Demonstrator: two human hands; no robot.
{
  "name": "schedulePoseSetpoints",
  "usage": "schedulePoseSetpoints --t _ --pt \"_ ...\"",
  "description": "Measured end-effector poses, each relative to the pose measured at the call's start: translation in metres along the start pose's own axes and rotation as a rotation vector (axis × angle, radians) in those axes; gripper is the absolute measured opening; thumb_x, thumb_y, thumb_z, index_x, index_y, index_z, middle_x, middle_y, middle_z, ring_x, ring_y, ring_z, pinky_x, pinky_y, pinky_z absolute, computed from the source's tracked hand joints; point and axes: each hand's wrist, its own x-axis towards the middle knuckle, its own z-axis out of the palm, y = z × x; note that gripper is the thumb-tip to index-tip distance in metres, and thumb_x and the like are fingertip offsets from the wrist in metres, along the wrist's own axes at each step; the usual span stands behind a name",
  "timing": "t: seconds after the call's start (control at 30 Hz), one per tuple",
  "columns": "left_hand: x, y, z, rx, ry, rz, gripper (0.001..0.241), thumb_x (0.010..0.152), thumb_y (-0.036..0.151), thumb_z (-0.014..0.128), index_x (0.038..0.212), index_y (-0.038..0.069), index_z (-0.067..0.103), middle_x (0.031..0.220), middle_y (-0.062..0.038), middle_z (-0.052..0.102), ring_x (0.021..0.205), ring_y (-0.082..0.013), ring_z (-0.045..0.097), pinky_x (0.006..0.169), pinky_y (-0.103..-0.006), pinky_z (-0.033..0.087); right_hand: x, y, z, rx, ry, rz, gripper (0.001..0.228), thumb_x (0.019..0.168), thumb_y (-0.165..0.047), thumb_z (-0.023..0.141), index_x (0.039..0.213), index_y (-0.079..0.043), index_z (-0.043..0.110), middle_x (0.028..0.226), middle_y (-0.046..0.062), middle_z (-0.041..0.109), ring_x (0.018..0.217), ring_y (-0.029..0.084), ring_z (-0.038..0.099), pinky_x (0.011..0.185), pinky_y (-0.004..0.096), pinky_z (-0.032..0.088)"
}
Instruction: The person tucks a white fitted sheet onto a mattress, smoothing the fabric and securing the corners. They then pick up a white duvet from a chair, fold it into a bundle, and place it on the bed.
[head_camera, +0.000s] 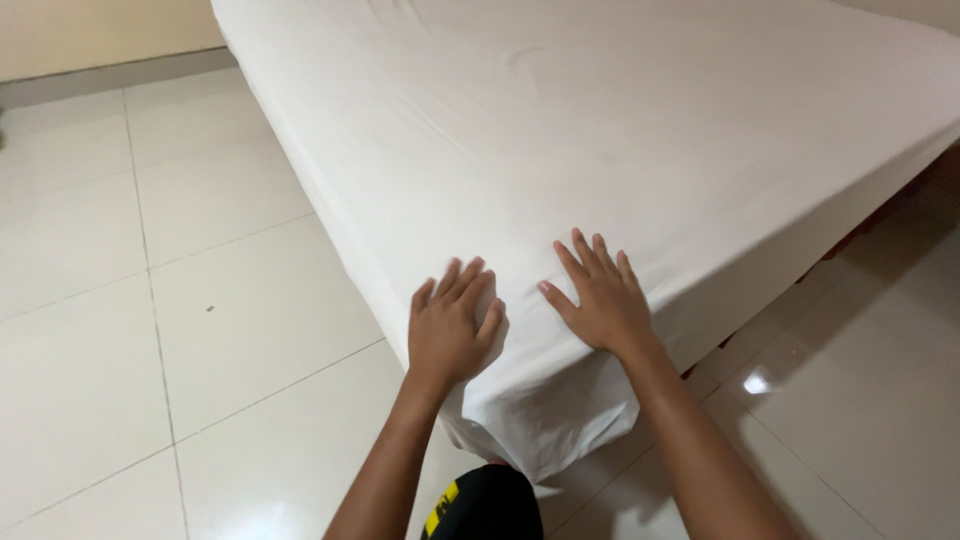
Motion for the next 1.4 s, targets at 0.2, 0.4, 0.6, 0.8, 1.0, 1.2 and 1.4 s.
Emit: schedulePoseSetpoints --t 0.2,0.4,0.6,0.8,1.0,1.2,1.4 --pt "0.018 0.005 -0.005 0.191 -0.061 -0.039 0.067 0.087 0.054 0.054 0.145 0.021 0.053 0.159 -0.021 0.032 0.146 -0.0497 0.026 0.112 -0.0641 0.023 -0.007 -0.004 -0.004 0.006 0.001 0.024 0.072 0.098 -0.065 0.042 0.158 -0.025 0.037 0.169 0.006 0.024 0.156 0.029 0.018 0.124 0.052 0.014" --pt "0.065 -0.016 0.011 0.223 -0.157 -0.089 0.064 0.095 0.049 0.044 0.153 0.022 0.044 0.166 -0.020 0.026 0.154 -0.0452 0.017 0.120 -0.0622 0.015 -0.011 -0.003 -0.006 -0.010 -0.014 0.002 0.076 0.096 -0.067 0.042 0.159 -0.024 0.035 0.169 0.007 0.022 0.156 0.031 0.017 0.123 0.055 0.013" --pt "0.055 -0.007 0.005 0.160 -0.151 -0.109 0.064 0.097 0.047 0.039 0.156 0.020 0.040 0.167 -0.019 0.021 0.155 -0.0407 0.012 0.122 -0.0573 0.006 -0.013 -0.003 -0.017 -0.041 -0.143 -0.012 0.084 0.094 -0.072 0.041 0.160 -0.023 0.027 0.170 0.008 0.014 0.156 0.034 0.010 0.122 0.058 0.009" --pt "0.050 0.000 0.005 0.212 -0.088 -0.114 0.062 0.098 0.044 0.040 0.155 0.018 0.044 0.167 -0.019 0.026 0.155 -0.0423 0.019 0.123 -0.0596 0.012 -0.005 -0.003 -0.031 -0.032 -0.268 -0.046 0.085 0.095 -0.072 0.039 0.161 -0.021 0.023 0.170 0.010 0.010 0.155 0.037 0.006 0.121 0.059 0.008" --pt "0.043 -0.007 0.023 0.285 -0.097 -0.123 0.061 0.103 0.045 0.036 0.159 0.019 0.038 0.168 -0.020 0.024 0.155 -0.0423 0.021 0.122 -0.0606 0.017 0.011 -0.001 -0.060 -0.004 -0.405 -0.083 0.084 0.093 -0.071 0.044 0.160 -0.022 0.029 0.170 0.009 0.016 0.155 0.037 0.016 0.122 0.056 0.018" --pt "0.070 0.072 -0.086 0.445 -0.926 -0.268 0.092 0.091 0.071 0.054 0.164 0.035 0.012 0.174 -0.012 0.000 0.158 -0.0437 0.005 0.120 -0.0628 0.023 0.028 0.022 -0.047 0.204 -0.373 -0.097 0.078 0.094 -0.061 0.057 0.158 -0.020 0.037 0.168 0.009 0.028 0.151 0.038 0.034 0.120 0.049 0.034" --pt "0.068 0.063 -0.114 0.580 -0.942 -0.206 0.094 0.092 0.056 0.068 0.166 0.038 0.013 0.174 -0.010 0.008 0.157 -0.0457 0.013 0.119 -0.0639 0.026 0.035 -0.005 -0.156 0.165 -0.465 -0.026 0.081 0.091 -0.057 0.063 0.159 -0.026 0.032 0.170 0.008 0.018 0.151 0.036 0.029 0.121 0.050 0.031"
